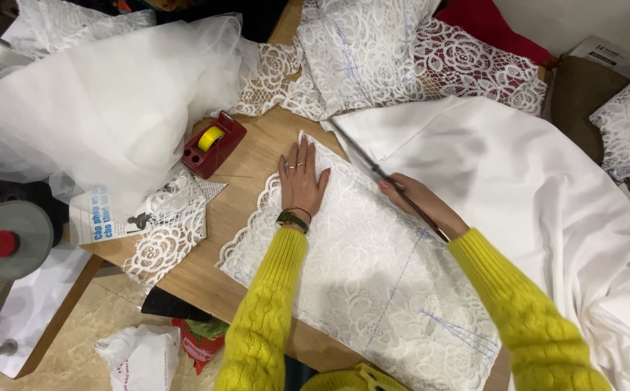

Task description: The person aligns a piece of white lace fabric on a larger white cloth laid out on a wooden table. They then use a pair of scissors to cut the fabric along marked lines, carefully following the pattern while the camera shakes significantly.

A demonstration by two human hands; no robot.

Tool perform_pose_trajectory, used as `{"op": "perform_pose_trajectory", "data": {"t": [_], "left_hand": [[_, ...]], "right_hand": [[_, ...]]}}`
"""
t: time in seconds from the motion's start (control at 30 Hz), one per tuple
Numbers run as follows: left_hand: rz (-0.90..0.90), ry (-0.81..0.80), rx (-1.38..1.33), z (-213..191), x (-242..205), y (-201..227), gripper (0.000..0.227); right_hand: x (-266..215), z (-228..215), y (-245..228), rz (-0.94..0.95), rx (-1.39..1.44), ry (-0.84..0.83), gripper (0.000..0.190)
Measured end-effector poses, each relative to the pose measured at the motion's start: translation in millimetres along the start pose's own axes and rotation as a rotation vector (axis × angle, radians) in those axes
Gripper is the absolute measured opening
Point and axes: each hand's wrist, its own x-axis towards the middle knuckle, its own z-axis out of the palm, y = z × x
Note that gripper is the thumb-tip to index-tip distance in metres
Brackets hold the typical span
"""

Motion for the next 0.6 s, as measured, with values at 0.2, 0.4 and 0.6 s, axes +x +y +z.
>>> {"op": "perform_pose_trajectory", "data": {"t": [0.2,0.4,0.6], "left_hand": [[-0.091,0.177,-0.154,-19.4,-12.4,-2.1,0.059],[-0.402,0.274,-0.142,-71.0,-88.6,-44.0,0.036],[-0.619,0.14,-0.115,-79.1,-146.1,-77.4,0.027]], "right_hand": [[-105.5,5.4,23.5,0.098,0.015,0.291,0.052],[-216.6,42.4,55.6,0.136,0.375,0.436,0.037],[-251.0,84.1,124.0,0.157,0.497,0.589,0.051]]}}
